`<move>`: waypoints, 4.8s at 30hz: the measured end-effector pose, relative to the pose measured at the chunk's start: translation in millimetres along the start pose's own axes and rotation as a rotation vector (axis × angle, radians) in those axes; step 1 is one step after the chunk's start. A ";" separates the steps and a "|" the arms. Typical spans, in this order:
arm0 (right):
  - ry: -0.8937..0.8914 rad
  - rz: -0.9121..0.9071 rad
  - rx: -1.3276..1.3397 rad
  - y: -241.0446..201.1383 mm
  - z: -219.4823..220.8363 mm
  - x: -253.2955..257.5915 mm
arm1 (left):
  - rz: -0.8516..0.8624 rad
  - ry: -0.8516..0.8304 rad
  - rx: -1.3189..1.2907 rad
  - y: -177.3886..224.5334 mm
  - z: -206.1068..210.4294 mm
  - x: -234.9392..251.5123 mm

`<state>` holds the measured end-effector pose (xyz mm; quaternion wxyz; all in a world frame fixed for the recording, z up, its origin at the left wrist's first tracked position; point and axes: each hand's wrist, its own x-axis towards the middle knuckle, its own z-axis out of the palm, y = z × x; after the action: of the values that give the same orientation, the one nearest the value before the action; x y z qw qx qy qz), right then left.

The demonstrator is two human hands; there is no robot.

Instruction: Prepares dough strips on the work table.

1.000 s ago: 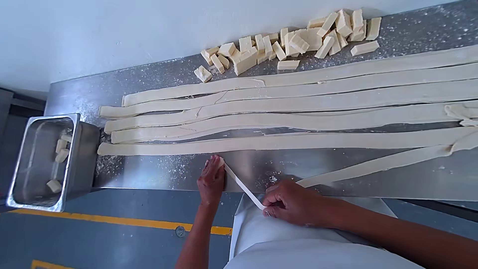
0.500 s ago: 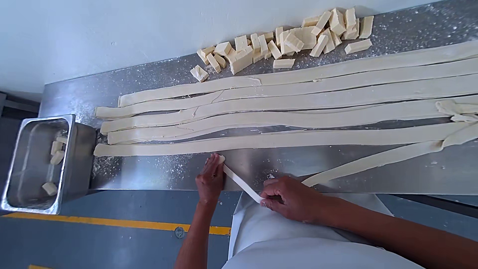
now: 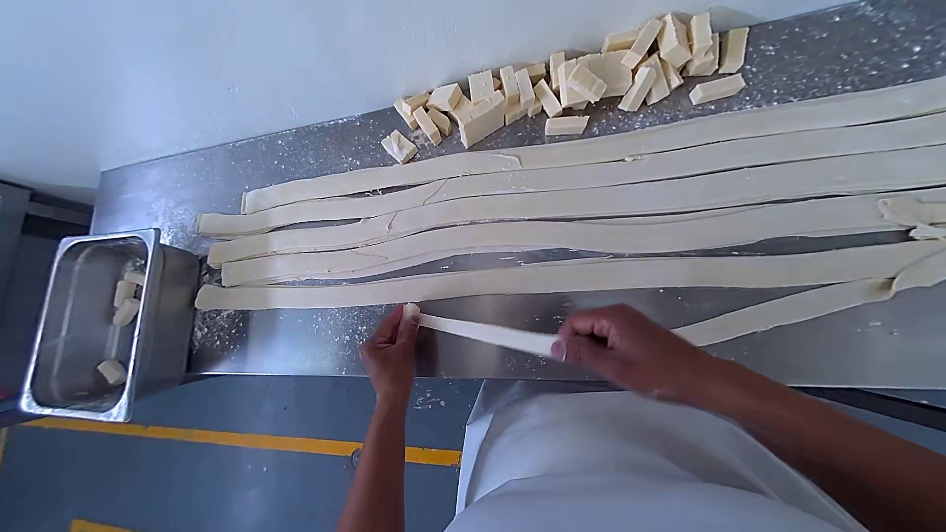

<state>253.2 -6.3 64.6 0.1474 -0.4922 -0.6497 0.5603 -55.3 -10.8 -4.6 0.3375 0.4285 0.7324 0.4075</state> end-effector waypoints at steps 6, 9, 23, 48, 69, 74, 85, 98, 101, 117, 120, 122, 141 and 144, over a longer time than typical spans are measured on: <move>-0.391 -0.214 -0.141 -19.4 36.3 3.9 | 0.591 -0.050 0.597 -32.5 21.5 -15.3; -0.424 -0.224 -0.170 -14.2 41.6 8.8 | 0.527 -0.070 0.516 -26.7 11.1 -14.2; -0.456 -0.182 -0.140 -10.5 35.4 7.8 | 0.654 -0.111 0.421 -37.2 22.4 -15.0; -0.483 -0.077 -0.099 2.7 32.9 17.5 | 0.701 -0.153 0.411 -42.5 34.4 -22.1; -0.393 0.311 0.153 18.3 45.5 36.7 | 0.643 -0.110 0.285 -36.1 57.6 -29.1; -0.272 0.334 0.159 21.0 46.4 41.8 | 0.698 -0.216 0.285 -34.8 52.4 -33.6; -0.325 0.441 0.144 24.9 39.4 53.6 | 0.636 -0.205 0.293 -31.4 62.0 -43.3; -0.251 0.192 -0.011 9.7 53.5 59.3 | -0.355 -0.476 -0.349 24.6 34.1 -44.3; -0.211 -0.028 -0.208 2.5 39.4 56.3 | -0.480 -0.602 -0.491 43.5 30.8 -35.3; 0.018 -0.566 -0.309 -11.4 42.2 59.7 | -0.530 -0.806 -0.959 52.4 40.8 -44.8; 0.064 -0.636 -0.256 -12.1 43.2 50.0 | -0.543 -0.842 -1.051 61.3 47.2 -44.1; 0.078 -0.663 -0.269 -14.1 43.9 43.3 | -0.667 -0.703 -1.001 83.5 56.3 -48.7; 0.273 0.045 -0.543 45.1 -24.7 79.3 | -0.026 0.445 -0.953 61.2 -209.4 113.3; 0.331 0.015 -0.396 41.6 -25.0 82.4 | -0.131 0.587 -0.856 57.0 -249.8 139.8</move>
<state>252.6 69.9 6.9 0.1484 -0.6012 -0.7103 0.3348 -302.5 55.6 135.5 0.2874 0.0733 0.5893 0.7515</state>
